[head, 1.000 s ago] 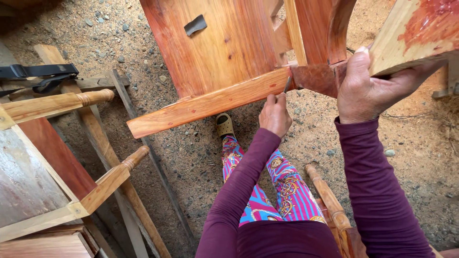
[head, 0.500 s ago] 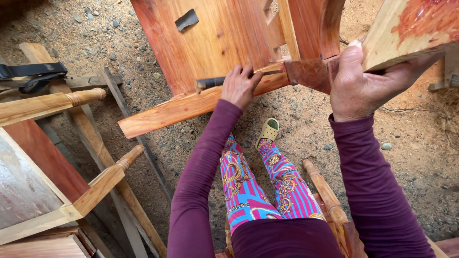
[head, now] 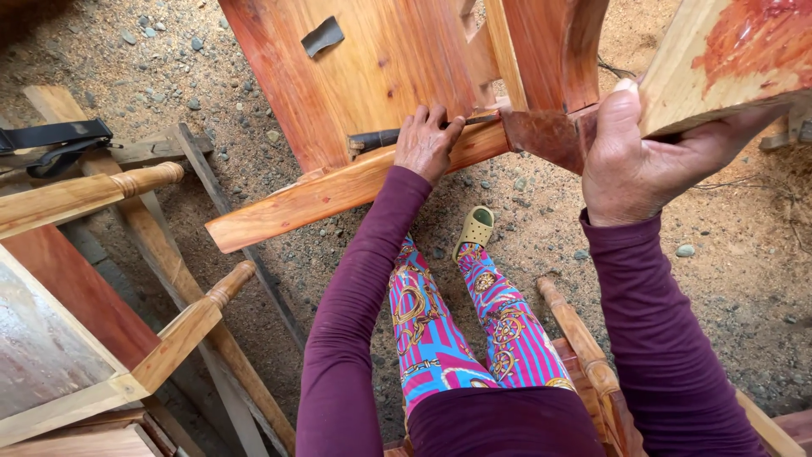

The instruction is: The person applies a reddish finish to a wooden chair using a small brush and a wooden applicator block. They repeatedly dip the brush into the finish on the block and spread it onto the chair's armrest and seat frame.

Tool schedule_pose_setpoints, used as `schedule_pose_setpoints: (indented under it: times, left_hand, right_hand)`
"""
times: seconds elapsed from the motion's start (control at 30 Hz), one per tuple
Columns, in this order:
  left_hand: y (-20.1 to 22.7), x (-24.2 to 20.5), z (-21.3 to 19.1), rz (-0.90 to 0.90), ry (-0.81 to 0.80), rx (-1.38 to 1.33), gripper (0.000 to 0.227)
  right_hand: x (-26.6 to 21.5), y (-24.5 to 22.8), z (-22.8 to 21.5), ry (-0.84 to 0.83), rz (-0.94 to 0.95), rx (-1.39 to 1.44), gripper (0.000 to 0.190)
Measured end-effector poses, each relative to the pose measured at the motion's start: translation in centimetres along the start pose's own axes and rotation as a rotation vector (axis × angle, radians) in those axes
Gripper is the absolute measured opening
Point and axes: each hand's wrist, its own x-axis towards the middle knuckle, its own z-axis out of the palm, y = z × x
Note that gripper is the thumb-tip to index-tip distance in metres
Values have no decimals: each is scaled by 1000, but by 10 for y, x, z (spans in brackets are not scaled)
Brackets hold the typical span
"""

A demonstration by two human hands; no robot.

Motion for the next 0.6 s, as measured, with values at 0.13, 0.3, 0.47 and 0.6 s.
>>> schedule_pose_setpoints:
  times: [0.13, 0.3, 0.47, 0.6]
  left_hand:
    - [5, -10, 10, -26, 18, -41, 45]
    - [19, -8, -1, -129, -154, -34, 29]
    - [27, -16, 14, -162, -174, -22, 30]
    - [33, -18, 6, -157, -142, -30, 33]
  right_hand:
    - [7, -21, 6, 10, 65, 98, 101]
    - [19, -51, 14, 96, 346, 254, 105]
    - [5, -1, 3, 23, 52, 73, 104]
    - [3, -1, 3, 10, 31, 11, 105]
